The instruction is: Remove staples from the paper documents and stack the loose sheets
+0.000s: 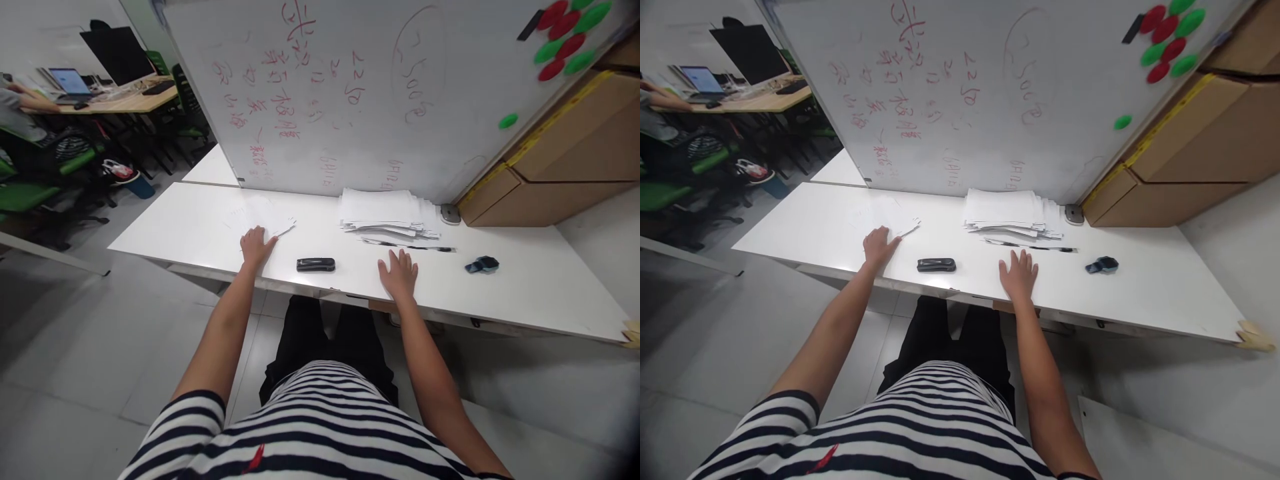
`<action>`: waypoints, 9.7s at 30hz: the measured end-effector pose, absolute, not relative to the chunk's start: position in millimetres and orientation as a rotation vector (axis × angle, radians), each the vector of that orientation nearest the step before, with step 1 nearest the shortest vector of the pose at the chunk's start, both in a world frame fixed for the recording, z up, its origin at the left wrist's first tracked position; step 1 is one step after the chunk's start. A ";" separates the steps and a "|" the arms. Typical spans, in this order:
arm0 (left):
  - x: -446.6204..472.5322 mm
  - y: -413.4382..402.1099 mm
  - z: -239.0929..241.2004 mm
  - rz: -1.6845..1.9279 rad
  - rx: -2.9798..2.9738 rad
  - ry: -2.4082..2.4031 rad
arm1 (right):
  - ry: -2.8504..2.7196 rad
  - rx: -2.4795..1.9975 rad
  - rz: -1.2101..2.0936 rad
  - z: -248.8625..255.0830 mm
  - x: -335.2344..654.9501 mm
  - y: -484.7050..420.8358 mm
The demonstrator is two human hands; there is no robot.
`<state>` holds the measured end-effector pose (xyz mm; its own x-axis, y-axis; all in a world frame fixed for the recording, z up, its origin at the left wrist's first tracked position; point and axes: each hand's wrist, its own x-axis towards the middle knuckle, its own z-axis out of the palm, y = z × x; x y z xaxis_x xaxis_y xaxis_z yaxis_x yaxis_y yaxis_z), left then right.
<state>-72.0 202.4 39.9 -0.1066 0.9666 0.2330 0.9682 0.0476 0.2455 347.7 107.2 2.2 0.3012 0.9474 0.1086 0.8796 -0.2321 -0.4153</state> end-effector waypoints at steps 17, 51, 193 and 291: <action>-65.7 197.5 41.8 -0.533 -1.975 -2.214 | -1.701 -2.285 0.199 9.1 345.5 104.8; -74.5 235.7 153.2 -0.302 -2.375 -2.473 | -1.671 -2.257 0.176 4.6 348.0 107.7; 38.6 125.6 37.1 -0.709 -2.737 -1.815 | -0.755 -1.651 1.156 29.7 349.0 -16.3; 62.0 145.8 28.1 -0.514 -2.582 -1.722 | -0.741 -1.471 0.868 36.7 337.8 -21.5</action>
